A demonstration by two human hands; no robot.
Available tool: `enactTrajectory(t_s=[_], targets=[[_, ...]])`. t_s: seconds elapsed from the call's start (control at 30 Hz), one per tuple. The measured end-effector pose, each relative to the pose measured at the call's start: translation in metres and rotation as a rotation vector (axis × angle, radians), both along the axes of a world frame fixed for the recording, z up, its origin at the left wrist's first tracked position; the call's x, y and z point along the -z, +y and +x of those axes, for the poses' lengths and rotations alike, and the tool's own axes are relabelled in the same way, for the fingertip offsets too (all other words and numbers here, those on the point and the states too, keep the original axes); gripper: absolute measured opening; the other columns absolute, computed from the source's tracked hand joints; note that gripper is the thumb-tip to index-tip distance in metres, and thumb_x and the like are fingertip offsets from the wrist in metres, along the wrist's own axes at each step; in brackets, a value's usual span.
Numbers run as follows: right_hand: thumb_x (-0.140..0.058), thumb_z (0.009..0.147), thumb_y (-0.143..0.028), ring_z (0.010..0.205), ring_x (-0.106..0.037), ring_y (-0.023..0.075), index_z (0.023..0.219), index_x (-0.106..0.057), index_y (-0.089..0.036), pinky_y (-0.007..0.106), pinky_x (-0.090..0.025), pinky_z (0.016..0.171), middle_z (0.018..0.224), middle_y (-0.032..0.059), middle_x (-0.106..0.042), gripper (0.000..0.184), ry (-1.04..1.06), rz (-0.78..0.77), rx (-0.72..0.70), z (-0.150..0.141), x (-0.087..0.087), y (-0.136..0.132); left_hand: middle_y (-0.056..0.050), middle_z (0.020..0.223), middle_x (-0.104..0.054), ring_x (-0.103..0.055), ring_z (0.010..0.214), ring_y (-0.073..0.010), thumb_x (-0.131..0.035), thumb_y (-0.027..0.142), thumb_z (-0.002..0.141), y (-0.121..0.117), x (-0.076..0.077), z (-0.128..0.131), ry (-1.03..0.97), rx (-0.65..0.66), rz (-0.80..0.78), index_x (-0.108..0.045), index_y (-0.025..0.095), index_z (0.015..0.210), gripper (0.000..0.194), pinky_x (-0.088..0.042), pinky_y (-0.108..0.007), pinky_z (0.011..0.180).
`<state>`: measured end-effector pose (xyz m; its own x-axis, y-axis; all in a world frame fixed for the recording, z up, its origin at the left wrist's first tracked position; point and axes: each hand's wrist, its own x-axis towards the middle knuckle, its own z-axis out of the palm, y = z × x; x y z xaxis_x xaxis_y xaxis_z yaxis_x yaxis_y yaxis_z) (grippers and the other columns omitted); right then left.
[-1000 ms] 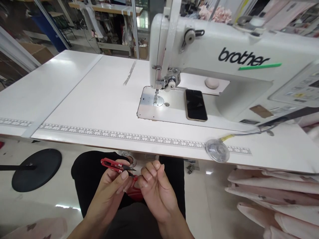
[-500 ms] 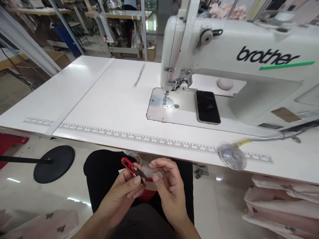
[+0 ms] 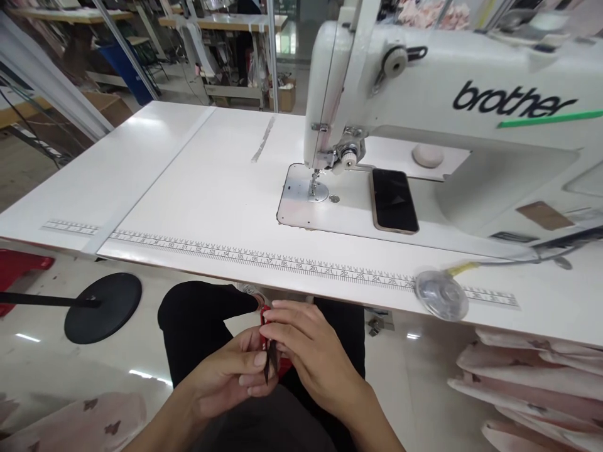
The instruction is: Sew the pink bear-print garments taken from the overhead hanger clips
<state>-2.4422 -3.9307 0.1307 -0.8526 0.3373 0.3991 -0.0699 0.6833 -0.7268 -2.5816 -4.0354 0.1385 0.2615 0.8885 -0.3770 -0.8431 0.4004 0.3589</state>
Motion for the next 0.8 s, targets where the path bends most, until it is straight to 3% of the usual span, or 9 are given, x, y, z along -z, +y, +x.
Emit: enactTrajectory(t_s=[0.13,0.27,0.33,0.4,0.47,0.53,0.63,0.8], targets=[[-0.038,0.094,-0.015,0.111,-0.052,0.0207,0.111,-0.054,-0.019,0.038,-0.045,0.088,0.112,0.0095,-0.061,0.024,0.011,0.026,0.021,0.001,0.007,0.000,0.001,0.060,-0.053,-0.034,0.044,-0.0022,-0.077,0.029,0.066,0.002,0.008,0.002,0.005,0.003,0.002,-0.056,0.011,0.082,0.032,-0.030,-0.020,0.051],[-0.043,0.088,-0.008,0.096,-0.060,0.0195,0.102,-0.057,-0.020,0.036,-0.047,0.083,0.098,0.0076,-0.065,0.023,0.162,0.029,0.213,0.003,0.011,-0.009,-0.005,0.062,-0.060,-0.044,0.045,-0.0068,-0.068,0.044,0.074,0.003,0.009,0.004,0.103,0.056,0.077,-0.056,0.011,0.079,0.035,-0.032,-0.021,0.050],[-0.042,0.089,-0.010,0.091,-0.061,0.0185,0.097,-0.057,-0.021,0.034,-0.049,0.078,0.094,0.0054,-0.065,0.021,0.229,-0.128,0.385,0.004,0.011,-0.016,0.001,0.051,-0.050,-0.038,0.042,-0.0058,-0.060,0.044,0.081,0.003,0.005,0.002,-0.038,-0.002,0.111,-0.053,0.012,0.071,0.033,-0.029,-0.020,0.046],[-0.038,0.092,-0.016,0.083,-0.062,0.0178,0.093,-0.056,-0.021,0.031,-0.051,0.069,0.088,0.0042,-0.064,0.019,0.293,-0.399,0.510,0.006,0.009,-0.023,0.006,0.047,-0.035,-0.030,0.041,-0.0046,-0.054,0.038,0.086,0.004,-0.001,0.000,-0.251,-0.198,0.098,-0.048,0.014,0.066,0.032,-0.028,-0.019,0.046],[-0.036,0.094,-0.023,0.072,-0.061,0.0168,0.088,-0.055,-0.021,0.028,-0.050,0.059,0.078,0.0027,-0.061,0.020,0.341,-0.649,0.552,0.005,0.008,-0.031,0.007,0.049,-0.028,-0.028,0.043,-0.0048,-0.050,0.031,0.089,0.006,-0.007,-0.003,-0.358,-0.405,0.071,-0.045,0.014,0.065,0.029,-0.029,-0.019,0.050],[-0.038,0.095,-0.029,0.062,-0.058,0.0151,0.082,-0.053,-0.020,0.025,-0.047,0.051,0.069,0.0010,-0.058,0.021,0.320,-0.815,0.556,0.003,0.007,-0.038,0.007,0.051,-0.026,-0.030,0.046,-0.0056,-0.046,0.024,0.090,0.009,-0.011,-0.005,-0.351,-0.526,0.060,-0.046,0.014,0.067,0.026,-0.032,-0.020,0.054],[-0.040,0.094,-0.037,0.051,-0.052,0.0106,0.077,-0.050,-0.019,0.021,-0.039,0.043,0.065,-0.0007,-0.054,0.027,0.232,-0.938,0.607,-0.001,0.004,-0.047,0.006,0.052,-0.025,-0.029,0.048,-0.0063,-0.041,0.021,0.093,0.010,-0.014,-0.005,-0.287,-0.601,0.066,-0.048,0.013,0.069,0.026,-0.033,-0.022,0.057],[-0.040,0.093,-0.041,0.042,-0.044,0.0067,0.073,-0.049,-0.019,0.019,-0.034,0.041,0.060,-0.0030,-0.051,0.032,0.161,-0.978,0.646,-0.006,-0.003,-0.057,0.005,0.053,-0.025,-0.028,0.049,-0.0072,-0.028,0.022,0.096,0.009,-0.015,-0.003,-0.145,-0.671,0.077,-0.049,0.013,0.069,0.035,-0.034,-0.023,0.059]])
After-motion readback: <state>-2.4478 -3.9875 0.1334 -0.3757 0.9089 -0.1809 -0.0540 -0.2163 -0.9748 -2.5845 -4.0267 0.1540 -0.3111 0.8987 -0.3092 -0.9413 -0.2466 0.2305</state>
